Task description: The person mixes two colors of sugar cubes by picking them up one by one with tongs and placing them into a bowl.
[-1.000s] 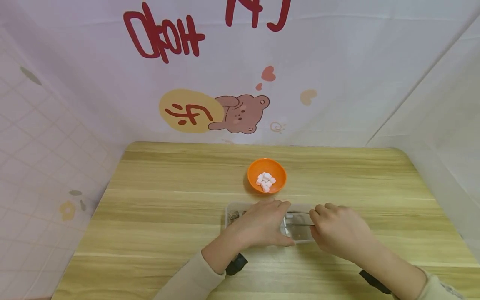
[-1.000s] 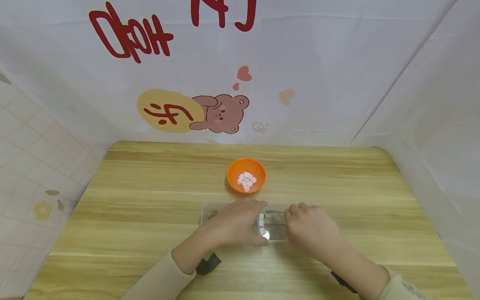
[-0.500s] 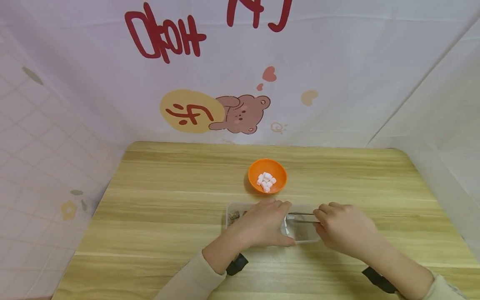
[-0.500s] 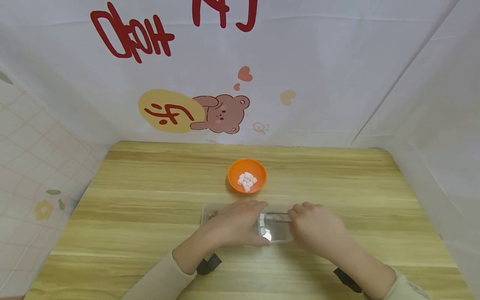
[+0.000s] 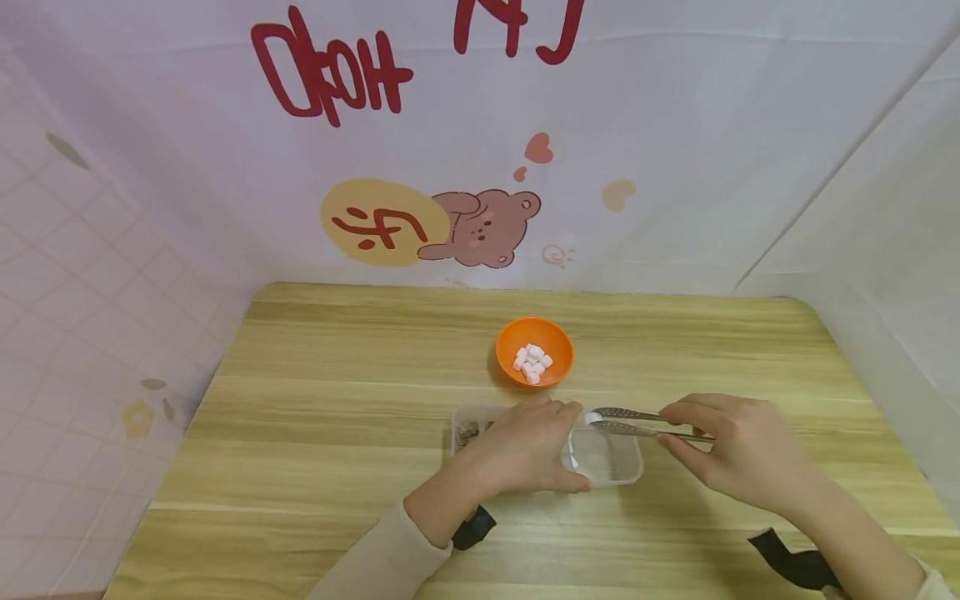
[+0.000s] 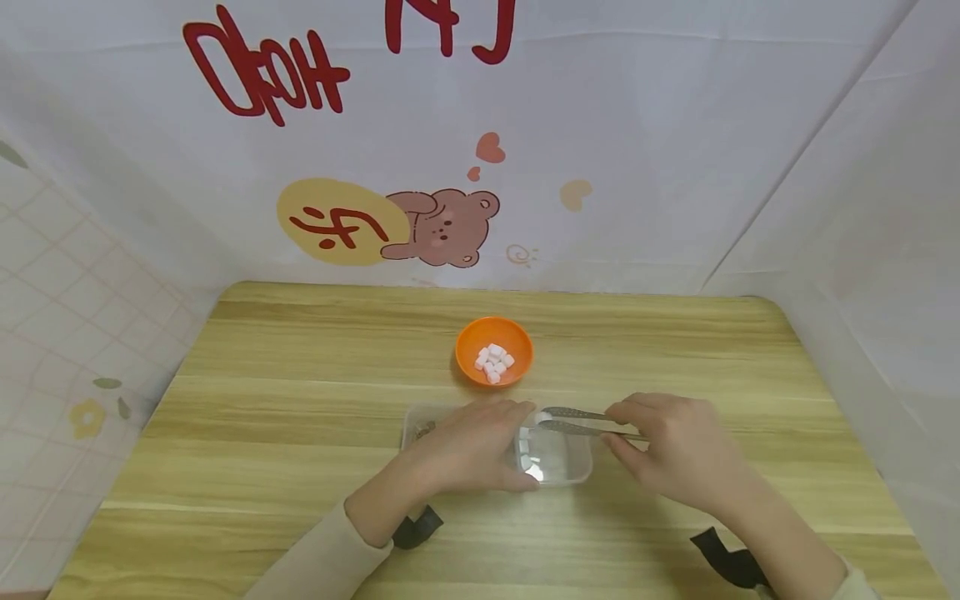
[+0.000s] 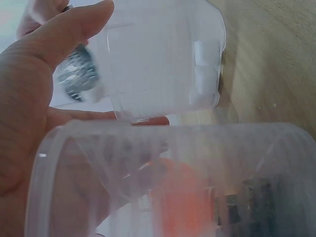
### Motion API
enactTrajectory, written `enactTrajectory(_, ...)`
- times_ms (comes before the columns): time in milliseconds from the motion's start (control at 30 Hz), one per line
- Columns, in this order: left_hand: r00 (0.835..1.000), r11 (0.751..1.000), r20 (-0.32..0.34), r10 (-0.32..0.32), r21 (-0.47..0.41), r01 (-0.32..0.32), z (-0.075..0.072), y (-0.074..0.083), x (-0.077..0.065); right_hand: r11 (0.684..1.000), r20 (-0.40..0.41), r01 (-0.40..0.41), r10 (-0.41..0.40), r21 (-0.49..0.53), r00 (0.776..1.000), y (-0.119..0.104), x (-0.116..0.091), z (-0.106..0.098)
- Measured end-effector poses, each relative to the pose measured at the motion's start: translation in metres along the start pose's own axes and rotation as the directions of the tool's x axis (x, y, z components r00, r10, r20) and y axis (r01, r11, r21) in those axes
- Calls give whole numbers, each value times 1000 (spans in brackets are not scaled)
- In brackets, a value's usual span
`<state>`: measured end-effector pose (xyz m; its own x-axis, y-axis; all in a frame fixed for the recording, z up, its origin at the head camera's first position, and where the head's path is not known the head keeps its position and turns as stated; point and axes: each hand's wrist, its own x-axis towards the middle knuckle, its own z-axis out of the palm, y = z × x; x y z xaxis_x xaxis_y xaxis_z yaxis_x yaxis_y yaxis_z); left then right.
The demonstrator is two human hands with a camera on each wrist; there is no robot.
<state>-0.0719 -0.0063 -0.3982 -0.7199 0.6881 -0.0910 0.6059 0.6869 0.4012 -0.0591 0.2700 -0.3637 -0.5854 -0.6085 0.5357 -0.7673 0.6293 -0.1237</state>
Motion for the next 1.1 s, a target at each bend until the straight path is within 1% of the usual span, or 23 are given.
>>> enactTrajectory(100,1000,1000,-7,9,4,-9,0,0,1,999,-43,-6,7,34,999,5,3,-4)
enactTrajectory(167,1000,1000,-15,13,8,-13,0,0,0,998,-51,-23,26,52,998,7,6,-6)
enactTrajectory(333,1000,1000,-22,19,17,-19,0,-1,0,990,-35,-125,128,71,991,10,20,-4)
enactTrajectory(500,1000,1000,-16,18,8,-18,0,-1,0,975,-31,-210,213,65,977,13,36,10)
enactTrajectory(600,999,999,-26,26,20,-25,0,-1,0,967,-19,-243,245,81,969,14,45,22)
enactTrajectory(733,999,999,-34,34,31,-33,1,-2,0,959,-7,-261,263,108,965,16,54,37)
enactTrajectory(900,999,1000,-19,26,18,-26,1,-2,-1,953,0,-269,272,143,962,17,59,52)
enactTrajectory(1000,1000,1000,-11,20,12,-20,0,-2,-1,948,7,-277,280,158,960,18,59,57)
enactTrajectory(1100,1000,1000,-8,17,7,-17,0,-2,-1,947,16,-281,282,156,959,19,58,57)
